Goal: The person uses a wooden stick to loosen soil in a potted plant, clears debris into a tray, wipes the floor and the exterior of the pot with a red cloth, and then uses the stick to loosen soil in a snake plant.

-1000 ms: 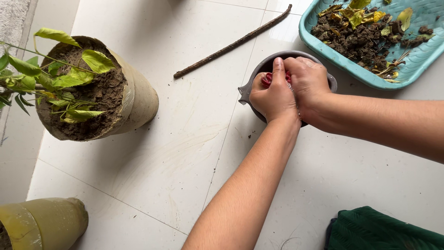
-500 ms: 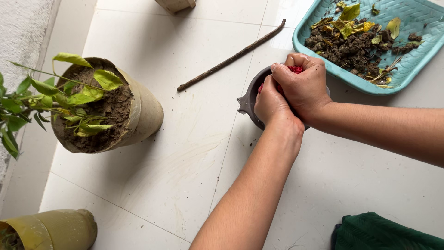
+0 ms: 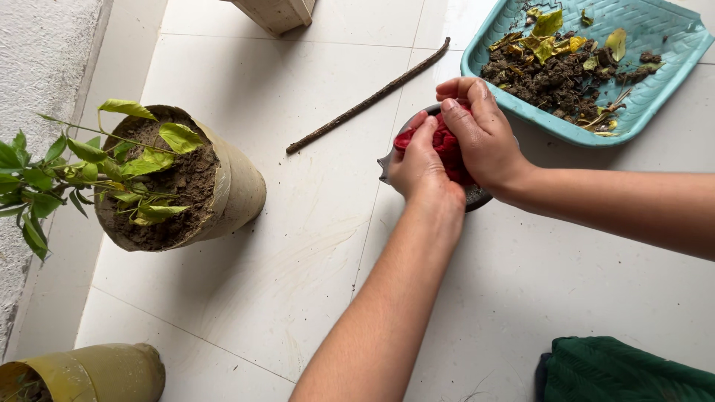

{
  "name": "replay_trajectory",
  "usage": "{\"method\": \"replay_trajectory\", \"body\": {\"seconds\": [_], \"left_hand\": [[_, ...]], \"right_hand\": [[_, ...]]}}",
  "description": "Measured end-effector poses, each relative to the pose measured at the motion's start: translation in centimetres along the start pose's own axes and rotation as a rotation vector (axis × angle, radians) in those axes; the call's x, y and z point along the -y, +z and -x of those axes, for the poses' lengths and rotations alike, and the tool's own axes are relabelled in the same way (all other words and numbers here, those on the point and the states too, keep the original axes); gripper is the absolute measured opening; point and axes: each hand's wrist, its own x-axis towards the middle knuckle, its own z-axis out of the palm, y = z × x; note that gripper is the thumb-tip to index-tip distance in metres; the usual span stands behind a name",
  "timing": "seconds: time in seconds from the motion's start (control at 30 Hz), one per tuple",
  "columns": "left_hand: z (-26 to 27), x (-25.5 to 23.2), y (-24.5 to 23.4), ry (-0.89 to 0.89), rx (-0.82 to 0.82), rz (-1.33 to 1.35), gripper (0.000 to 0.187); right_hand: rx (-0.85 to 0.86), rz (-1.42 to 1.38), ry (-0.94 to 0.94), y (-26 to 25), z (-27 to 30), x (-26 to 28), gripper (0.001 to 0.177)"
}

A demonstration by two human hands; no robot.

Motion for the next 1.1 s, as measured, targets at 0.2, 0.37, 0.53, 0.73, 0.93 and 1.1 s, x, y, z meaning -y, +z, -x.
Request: {"method": "replay_trajectory", "body": {"seconds": [0.2,0.37,0.53,0.73,0.93,1.1], "left_hand": [[-1.7,-2.0,-2.4,0.556,0.440,-0.462,0.033],[-3.0,-4.2,-1.8,0.493,0.975,-0.613,0.047],[-3.9,-5.1,0.6,0.526,1.283,-0.755,0.058],[-4.3,-4.3,1.1,0.717,1.142,-0.857,0.060],[-3.8,-3.3,0.4,0.954,0.867,-0.949,0.064],[-3.3,-2.2,0.2,0.964,0.548,-1.029,0.067]], "right_hand": [[0.196,-0.359,0.471,-2.5,-0.1,3.4,0.043],[0.591,-0.631,0.729,-5.0,-1.7,2.8,0.063],[0.808,-0.577,0.708,-5.6,-3.2,0.9,0.076],[0.689,-0.265,0.554,-4.0,-2.8,1.1,0.042],[0.444,-0.127,0.539,-1.6,-1.5,2.3,0.041],[0.331,0.087,0.456,0.3,-0.7,3.0,0.046]]}}
